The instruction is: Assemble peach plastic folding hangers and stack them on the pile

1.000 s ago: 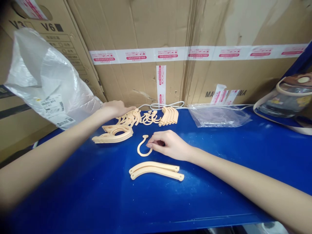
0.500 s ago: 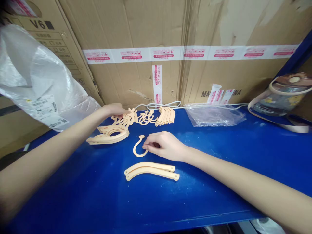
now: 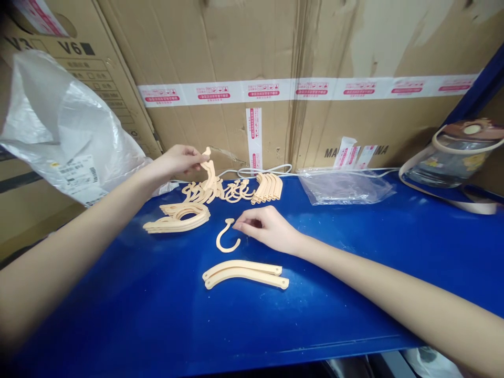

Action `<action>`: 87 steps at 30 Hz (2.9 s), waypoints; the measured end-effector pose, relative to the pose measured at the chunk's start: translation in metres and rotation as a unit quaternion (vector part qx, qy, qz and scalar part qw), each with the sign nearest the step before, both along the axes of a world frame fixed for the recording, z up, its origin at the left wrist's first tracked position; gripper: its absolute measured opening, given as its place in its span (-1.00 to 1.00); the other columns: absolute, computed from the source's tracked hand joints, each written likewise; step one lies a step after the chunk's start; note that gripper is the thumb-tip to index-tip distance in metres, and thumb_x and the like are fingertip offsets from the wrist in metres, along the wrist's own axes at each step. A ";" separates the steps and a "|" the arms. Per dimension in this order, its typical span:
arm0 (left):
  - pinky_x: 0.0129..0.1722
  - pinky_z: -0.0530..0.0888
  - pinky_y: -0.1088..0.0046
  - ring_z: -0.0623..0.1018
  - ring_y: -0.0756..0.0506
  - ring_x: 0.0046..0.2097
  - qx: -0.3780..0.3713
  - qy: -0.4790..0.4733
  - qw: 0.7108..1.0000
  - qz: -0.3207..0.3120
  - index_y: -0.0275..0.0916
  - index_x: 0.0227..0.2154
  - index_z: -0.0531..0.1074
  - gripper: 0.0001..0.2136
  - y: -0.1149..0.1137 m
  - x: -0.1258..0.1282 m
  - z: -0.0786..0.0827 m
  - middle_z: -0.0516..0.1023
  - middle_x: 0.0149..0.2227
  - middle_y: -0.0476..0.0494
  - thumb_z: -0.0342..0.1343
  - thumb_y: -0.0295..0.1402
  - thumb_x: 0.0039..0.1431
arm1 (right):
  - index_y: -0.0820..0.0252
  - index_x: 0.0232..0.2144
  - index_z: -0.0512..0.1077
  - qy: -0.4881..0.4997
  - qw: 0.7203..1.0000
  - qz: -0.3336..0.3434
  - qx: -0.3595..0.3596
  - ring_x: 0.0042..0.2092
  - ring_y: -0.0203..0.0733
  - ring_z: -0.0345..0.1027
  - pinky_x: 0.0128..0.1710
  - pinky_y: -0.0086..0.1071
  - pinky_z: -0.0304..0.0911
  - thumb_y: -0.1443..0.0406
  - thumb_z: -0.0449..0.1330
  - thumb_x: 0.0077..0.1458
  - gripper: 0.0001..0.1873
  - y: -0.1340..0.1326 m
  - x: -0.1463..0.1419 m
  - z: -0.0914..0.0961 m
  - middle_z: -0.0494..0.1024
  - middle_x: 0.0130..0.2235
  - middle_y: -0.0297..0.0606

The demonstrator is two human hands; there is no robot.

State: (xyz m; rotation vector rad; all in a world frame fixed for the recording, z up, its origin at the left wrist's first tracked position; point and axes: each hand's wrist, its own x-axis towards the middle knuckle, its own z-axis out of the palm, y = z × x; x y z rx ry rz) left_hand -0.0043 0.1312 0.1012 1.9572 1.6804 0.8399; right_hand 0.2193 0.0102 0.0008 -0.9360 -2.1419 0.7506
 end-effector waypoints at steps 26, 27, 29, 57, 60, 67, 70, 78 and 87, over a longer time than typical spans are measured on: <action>-0.46 0.35 0.56 0.45 0.05 -0.43 -0.034 -0.186 0.951 -0.244 -0.25 -0.31 0.52 -0.82 -0.127 0.015 -0.086 0.55 -0.36 -0.03 0.18 -0.24 0.16 | 0.24 -0.35 0.49 0.074 0.997 -0.018 -0.033 -0.40 -0.32 0.36 -0.40 -0.43 0.27 0.10 0.14 0.20 -0.68 0.000 0.000 0.001 0.51 -0.40 -0.29; -0.45 0.35 0.56 0.45 0.05 -0.42 -0.026 -0.184 0.953 -0.240 -0.25 -0.32 0.51 -0.83 -0.127 0.015 -0.087 0.55 -0.35 -0.03 0.17 -0.24 0.18 | 0.24 -0.34 0.48 0.070 0.997 -0.021 -0.027 -0.41 -0.33 0.36 -0.41 -0.43 0.27 0.10 0.13 0.21 -0.69 0.000 -0.001 0.002 0.51 -0.40 -0.29; -0.44 0.35 0.55 0.45 0.03 -0.40 -0.015 -0.179 0.957 -0.229 -0.25 -0.32 0.50 -0.82 -0.128 0.015 -0.088 0.55 -0.34 -0.04 0.14 -0.23 0.20 | 0.24 -0.33 0.47 0.063 0.998 -0.027 -0.012 -0.45 -0.35 0.34 -0.43 -0.44 0.26 0.11 0.12 0.22 -0.69 -0.001 -0.001 0.002 0.51 -0.40 -0.30; -0.35 0.30 0.47 0.46 -0.03 -0.34 -0.028 -0.196 0.953 -0.230 -0.23 -0.32 0.36 -0.85 -0.133 0.016 -0.088 0.50 -0.38 -0.03 0.03 -0.25 0.26 | 0.15 -0.14 0.42 -0.049 0.981 -0.042 0.185 -0.30 -0.27 0.37 -0.28 -0.37 0.26 0.21 0.03 0.30 -0.79 -0.007 -0.001 -0.002 0.51 -0.25 -0.25; -0.34 0.32 0.47 0.47 -0.03 -0.33 -0.030 -0.206 0.952 -0.227 -0.22 -0.31 0.35 -0.86 -0.133 0.016 -0.089 0.49 -0.38 -0.02 0.04 -0.26 0.26 | 0.15 -0.13 0.43 -0.030 0.986 -0.028 0.162 -0.24 -0.25 0.41 -0.26 -0.37 0.28 0.24 0.04 0.30 -0.79 -0.007 -0.003 0.000 0.54 -0.21 -0.24; -0.44 0.31 0.51 0.47 -0.02 -0.37 -0.053 -0.228 0.950 -0.206 -0.22 -0.31 0.35 -0.82 -0.133 0.017 -0.090 0.51 -0.38 -0.04 0.09 -0.21 0.22 | 0.16 -0.20 0.47 0.023 0.996 -0.029 0.085 -0.28 -0.26 0.40 -0.35 -0.39 0.27 0.23 0.10 0.26 -0.81 -0.009 -0.006 0.005 0.55 -0.25 -0.27; -0.52 0.31 0.55 0.45 0.02 -0.44 -0.068 -0.235 0.948 -0.205 -0.23 -0.31 0.34 -0.84 -0.134 0.018 -0.088 0.49 -0.41 -0.02 0.08 -0.23 0.23 | 0.17 -0.19 0.47 0.033 0.997 -0.030 0.066 -0.30 -0.27 0.40 -0.37 -0.40 0.27 0.23 0.11 0.25 -0.81 -0.009 -0.006 0.004 0.55 -0.26 -0.27; -0.77 0.24 0.64 0.47 0.05 -0.61 -0.119 -0.259 0.934 -0.217 -0.22 -0.25 0.29 -0.79 -0.136 0.019 -0.087 0.42 -0.43 0.03 0.06 -0.17 0.23 | 0.19 -0.22 0.47 0.024 0.998 -0.023 0.060 -0.33 -0.29 0.35 -0.38 -0.40 0.25 0.23 0.13 0.22 -0.82 -0.010 -0.005 0.008 0.52 -0.28 -0.27; -0.65 0.22 0.60 0.31 0.13 -0.63 -0.145 -0.242 0.936 -0.213 -0.28 -0.31 0.39 -0.84 -0.127 0.017 -0.082 0.53 -0.41 -0.06 0.06 -0.27 0.22 | 0.18 -0.22 0.47 0.065 0.993 -0.080 0.049 -0.27 -0.20 0.38 -0.24 -0.29 0.29 0.16 0.16 0.18 -0.78 0.008 0.013 0.013 0.54 -0.26 -0.24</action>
